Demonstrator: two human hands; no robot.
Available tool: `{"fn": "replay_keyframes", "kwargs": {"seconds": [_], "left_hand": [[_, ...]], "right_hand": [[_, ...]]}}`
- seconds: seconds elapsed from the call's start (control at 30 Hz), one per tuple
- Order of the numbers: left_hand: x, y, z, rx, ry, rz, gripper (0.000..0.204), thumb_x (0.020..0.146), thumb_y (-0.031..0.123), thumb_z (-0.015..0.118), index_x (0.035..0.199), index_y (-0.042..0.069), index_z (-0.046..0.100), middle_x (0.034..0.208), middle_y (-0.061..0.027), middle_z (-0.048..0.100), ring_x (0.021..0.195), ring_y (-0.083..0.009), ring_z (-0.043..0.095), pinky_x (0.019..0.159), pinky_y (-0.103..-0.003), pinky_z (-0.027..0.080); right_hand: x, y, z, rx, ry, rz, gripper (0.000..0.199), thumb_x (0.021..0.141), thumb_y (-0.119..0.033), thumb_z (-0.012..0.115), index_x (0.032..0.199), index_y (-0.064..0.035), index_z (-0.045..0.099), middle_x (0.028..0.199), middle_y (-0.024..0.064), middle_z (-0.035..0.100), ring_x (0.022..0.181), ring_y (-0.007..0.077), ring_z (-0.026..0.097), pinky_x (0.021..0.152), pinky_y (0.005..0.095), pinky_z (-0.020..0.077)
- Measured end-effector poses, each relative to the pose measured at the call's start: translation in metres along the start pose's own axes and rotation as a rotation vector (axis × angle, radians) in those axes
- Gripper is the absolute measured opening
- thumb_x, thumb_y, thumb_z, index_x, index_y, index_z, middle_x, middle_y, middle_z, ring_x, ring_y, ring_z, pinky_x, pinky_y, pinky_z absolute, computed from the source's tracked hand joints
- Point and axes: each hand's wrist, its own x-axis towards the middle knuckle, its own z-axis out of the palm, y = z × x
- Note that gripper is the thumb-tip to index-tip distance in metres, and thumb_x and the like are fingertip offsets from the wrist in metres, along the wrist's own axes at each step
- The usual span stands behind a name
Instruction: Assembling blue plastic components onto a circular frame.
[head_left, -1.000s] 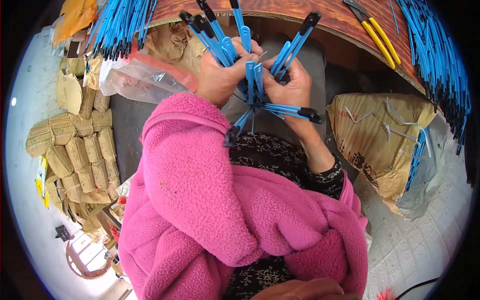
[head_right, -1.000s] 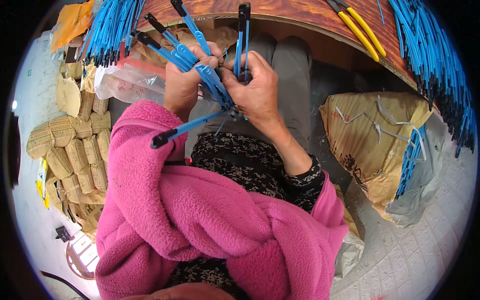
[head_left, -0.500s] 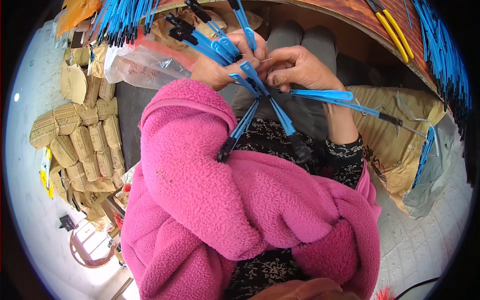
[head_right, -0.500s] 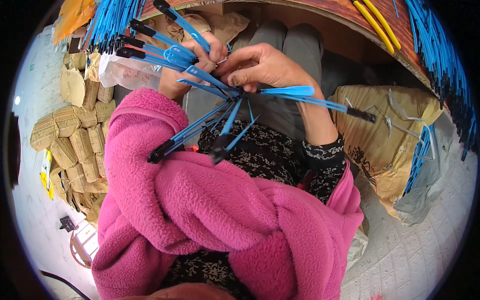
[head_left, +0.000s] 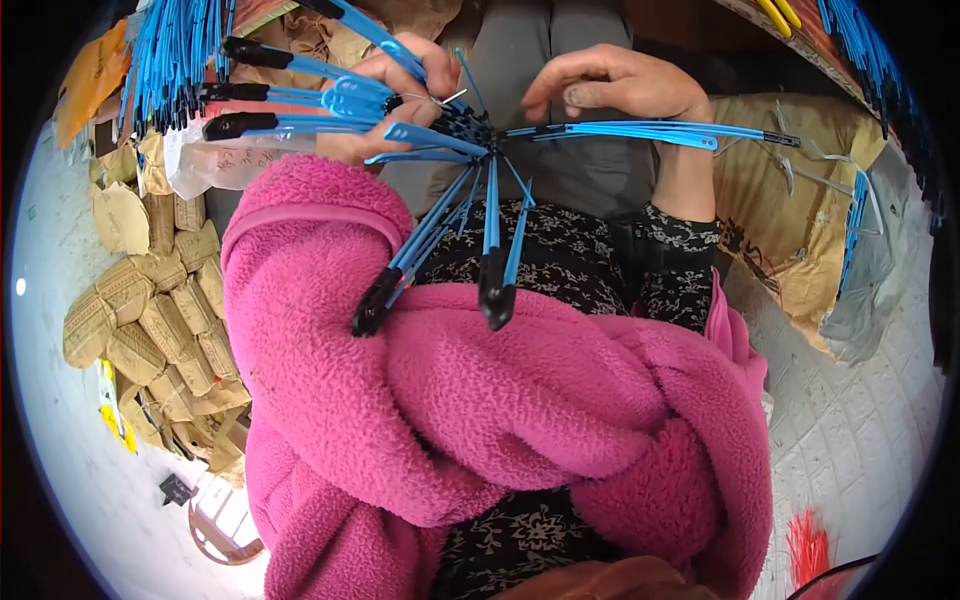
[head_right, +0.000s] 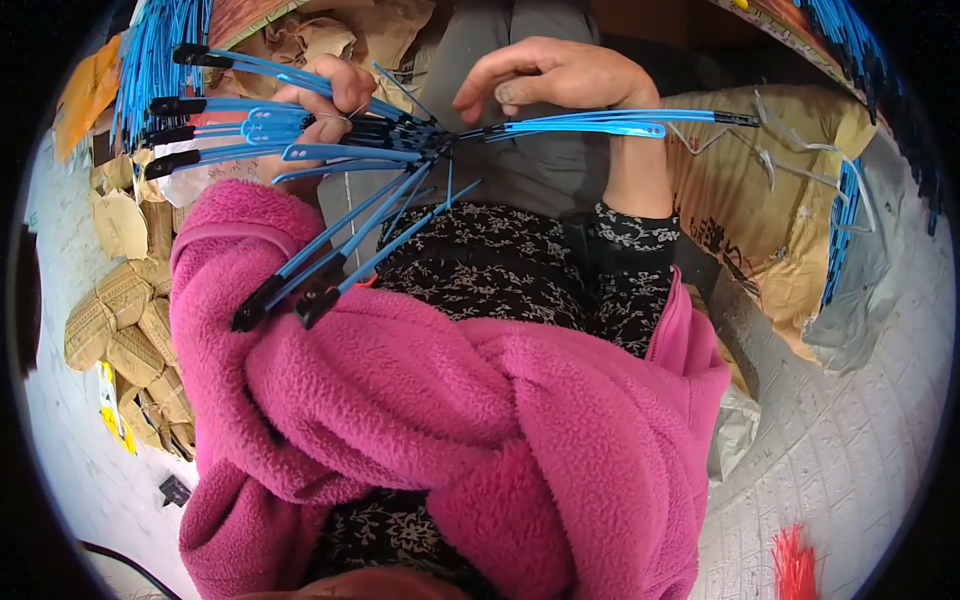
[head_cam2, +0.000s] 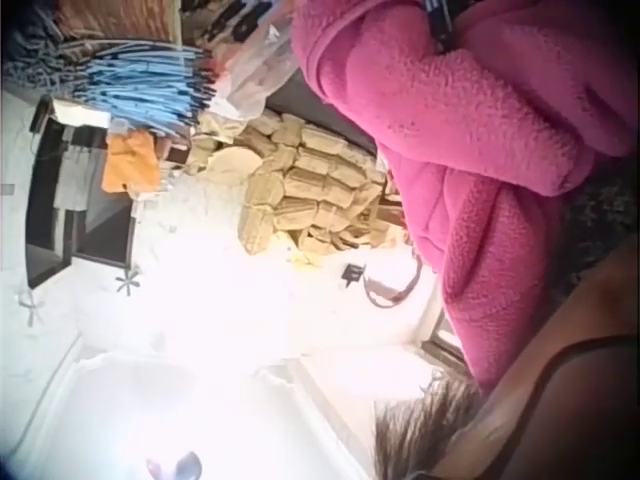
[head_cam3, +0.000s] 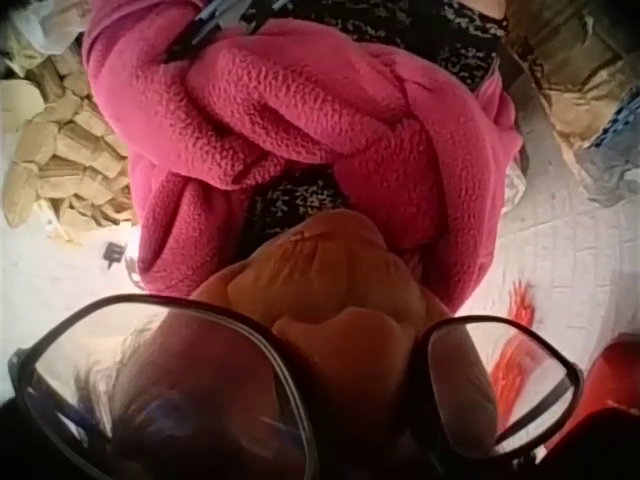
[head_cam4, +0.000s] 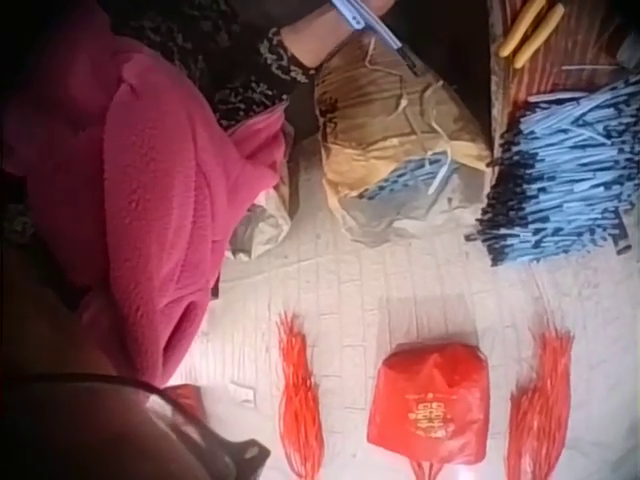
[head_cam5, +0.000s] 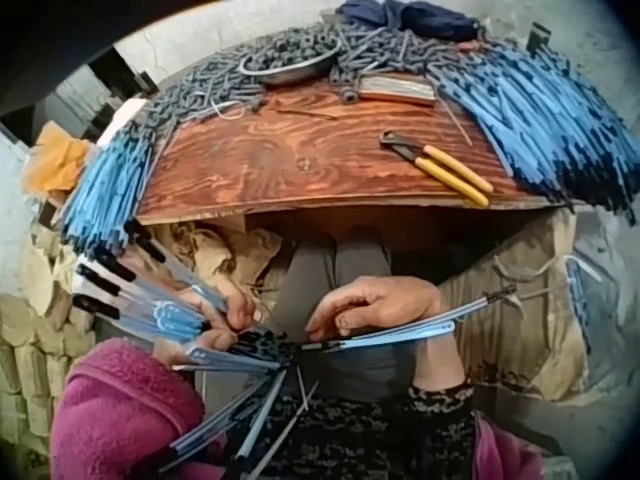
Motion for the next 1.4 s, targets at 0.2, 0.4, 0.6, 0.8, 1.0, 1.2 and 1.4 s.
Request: {"fn": "replay_keyframes", "kwargs": {"seconds": [0.2,0.4,0.6,0.8,1.0,1.2,1.4], "left_hand": [[-0.001,0.004,0.003,0.056,0.056,-0.126,0.02,0.079,0.009,0.07,0.067,0.006,0.055,0.097,-0.008,0.053,0.094,-0.0232,0.051,0.083,-0.036,0.042],[-0.003,0.02,0.014,0.147,0.194,-0.134,0.015,0.079,0.005,0.069,0.071,0.006,0.056,0.103,-0.0105,0.057,0.102,-0.0249,0.054,0.089,-0.04,0.044],[-0.005,0.041,0.019,0.325,0.221,-0.271,0.013,0.077,0.005,0.068,0.072,0.006,0.056,0.106,-0.0119,0.059,0.099,-0.0212,0.056,0.086,-0.037,0.045],[-0.001,0.044,0.018,0.347,0.257,-0.303,0.013,0.073,0.008,0.07,0.073,0.006,0.057,0.106,-0.0114,0.06,0.09,-0.0168,0.056,0.08,-0.032,0.044],[0.001,0.044,0.02,0.333,0.334,-0.321,0.015,0.07,0.009,0.072,0.072,0.007,0.057,0.103,-0.0102,0.061,0.087,-0.0146,0.055,0.075,-0.031,0.045],[0.004,0.04,0.021,0.335,0.338,-0.312,0.011,0.074,0.001,0.068,0.073,0.005,0.057,0.102,-0.0104,0.062,0.093,-0.0186,0.06,0.08,-0.034,0.05],[0.004,0.038,0.02,0.317,0.312,-0.299,0.013,0.073,-0.002,0.067,0.073,0.005,0.055,0.101,-0.0106,0.062,0.092,-0.0175,0.06,0.077,-0.033,0.049]], "right_hand": [[0.001,-0.009,0.0,0.016,-0.221,0.225,0.028,0.083,-0.013,0.068,0.104,0.0045,0.066,0.089,0.0079,0.07,0.08,0.0134,0.064,0.074,0.0256,0.0504],[0.014,-0.018,0.022,0.107,-0.02,0.203,0.022,0.082,-0.012,0.069,0.097,0.0039,0.067,0.086,0.0065,0.069,0.076,0.0103,0.062,0.069,0.0236,0.0491],[0.025,-0.035,0.073,0.419,0.334,0.243,0.013,0.086,-0.011,0.068,0.093,-0.0001,0.066,0.083,0.0036,0.067,0.077,0.0085,0.061,0.074,0.0234,0.0498],[0.037,-0.015,0.078,0.559,0.414,0.079,0.013,0.088,-0.013,0.067,0.092,-0.0021,0.06,0.085,0.0029,0.064,0.079,0.0101,0.059,0.073,0.0229,0.047],[0.044,-0.01,0.079,0.622,0.45,0.04,0.014,0.087,-0.014,0.068,0.091,-0.0033,0.059,0.087,0.0028,0.064,0.08,0.0102,0.059,0.075,0.0229,0.0476],[0.043,-0.003,0.079,0.654,0.446,0.018,0.014,0.087,-0.013,0.068,0.092,-0.0037,0.06,0.089,0.0035,0.065,0.082,0.0108,0.061,0.076,0.0226,0.0494],[0.041,0.001,0.077,0.642,0.448,-0.001,0.013,0.088,-0.013,0.068,0.093,-0.0038,0.06,0.093,0.0039,0.065,0.082,0.0113,0.062,0.077,0.0231,0.0507]]}}
